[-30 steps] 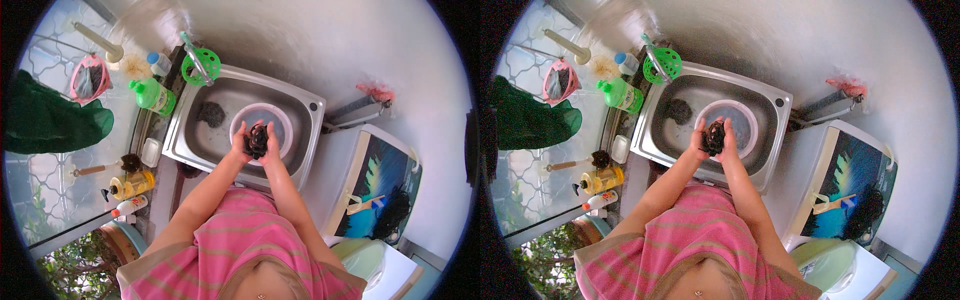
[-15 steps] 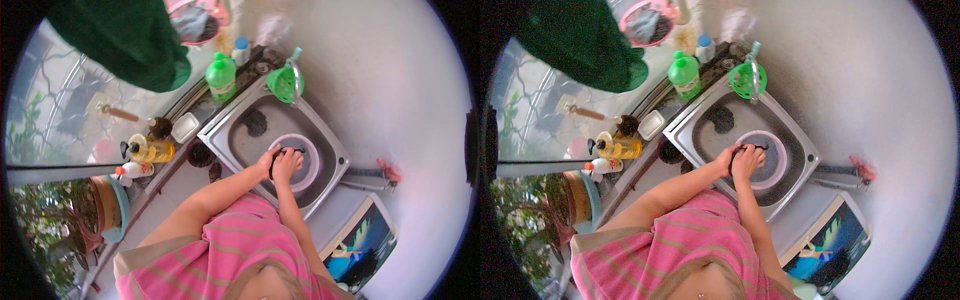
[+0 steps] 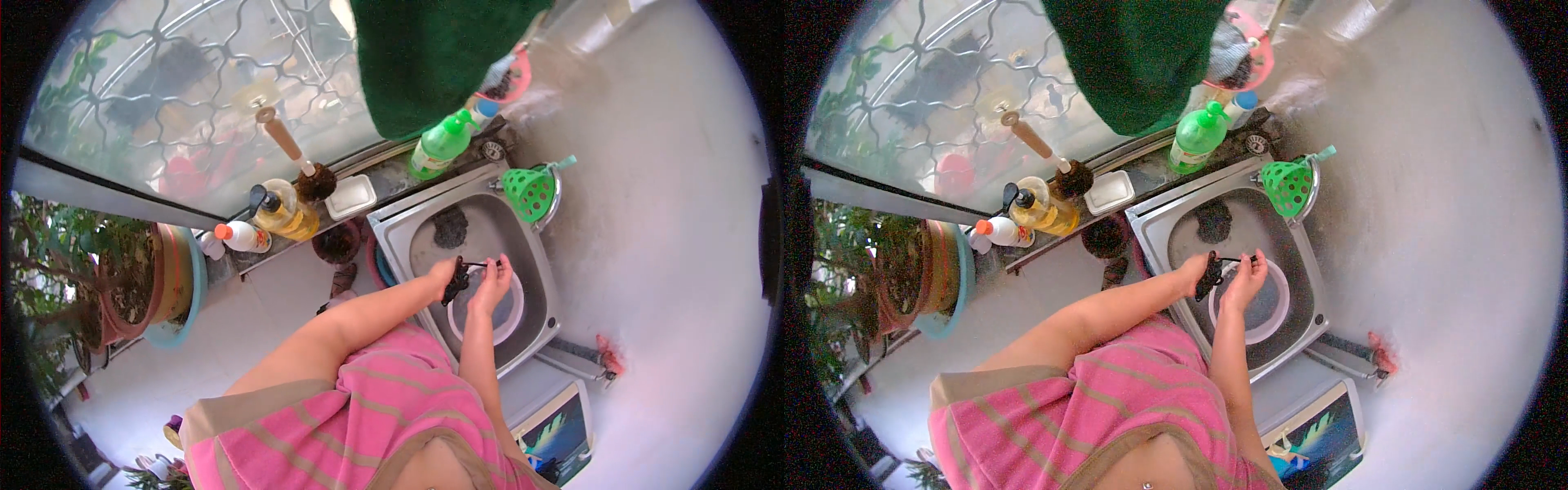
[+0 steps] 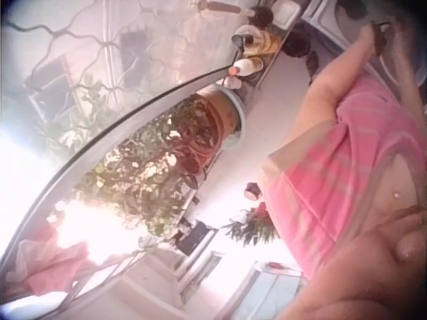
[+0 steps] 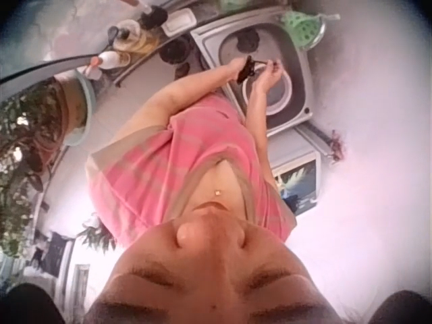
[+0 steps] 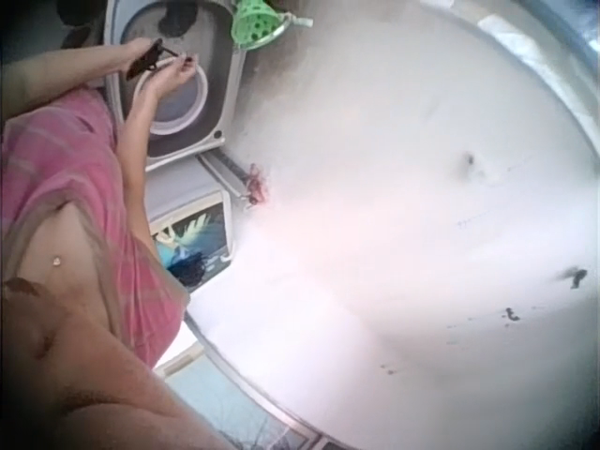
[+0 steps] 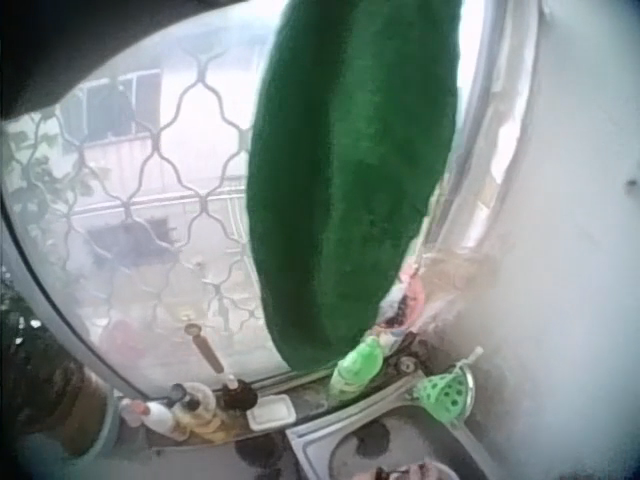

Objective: The person washes hairpieces in a basin inside a sink by scrubbing them with soap and rinsing them in water. The person then empties the basin, refills it with water from the tap, and washes another hairpiece.

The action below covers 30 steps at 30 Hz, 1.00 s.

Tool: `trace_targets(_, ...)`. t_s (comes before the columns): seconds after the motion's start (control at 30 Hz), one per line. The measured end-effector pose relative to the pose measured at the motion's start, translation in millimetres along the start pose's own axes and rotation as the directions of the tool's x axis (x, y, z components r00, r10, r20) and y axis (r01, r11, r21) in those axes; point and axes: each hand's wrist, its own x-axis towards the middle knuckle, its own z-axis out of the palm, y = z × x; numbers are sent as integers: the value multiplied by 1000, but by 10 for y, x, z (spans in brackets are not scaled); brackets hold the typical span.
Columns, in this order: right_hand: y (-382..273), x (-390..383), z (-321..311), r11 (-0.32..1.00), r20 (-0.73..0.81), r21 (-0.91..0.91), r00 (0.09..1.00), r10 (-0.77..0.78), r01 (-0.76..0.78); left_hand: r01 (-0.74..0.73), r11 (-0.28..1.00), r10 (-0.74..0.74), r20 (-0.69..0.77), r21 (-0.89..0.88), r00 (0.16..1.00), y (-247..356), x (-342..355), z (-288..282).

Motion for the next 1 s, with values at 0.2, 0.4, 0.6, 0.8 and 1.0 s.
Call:
trace_targets(0.2, -334, -390, 250, 504, 486, -734, 870, -77, 455, 268, 919, -187, 280, -290, 942, 212, 76, -288)
trace_targets(0.4, -510, -577, 558, 209, 743, -638, 663, -85, 741, 266, 905, -124, 393, -331, 911, 371, 36, -439)
trace_targets(0.6, -655, -616, 1209, 336, 800, -524, 588, -119, 782, 117, 944, -18, 307, -307, 951, 556, -208, -577)
trace_targets(0.8, 124, -500, 2106, 262, 989, -104, 127, -70, 960, 24, 954, 91, 364, -297, 927, 445, -291, -685)
trace_targets(1.0, 904, -380, 2395, 45, 977, -115, 104, 186, 992, -5, 976, 110, 470, -219, 876, 160, -118, -977)
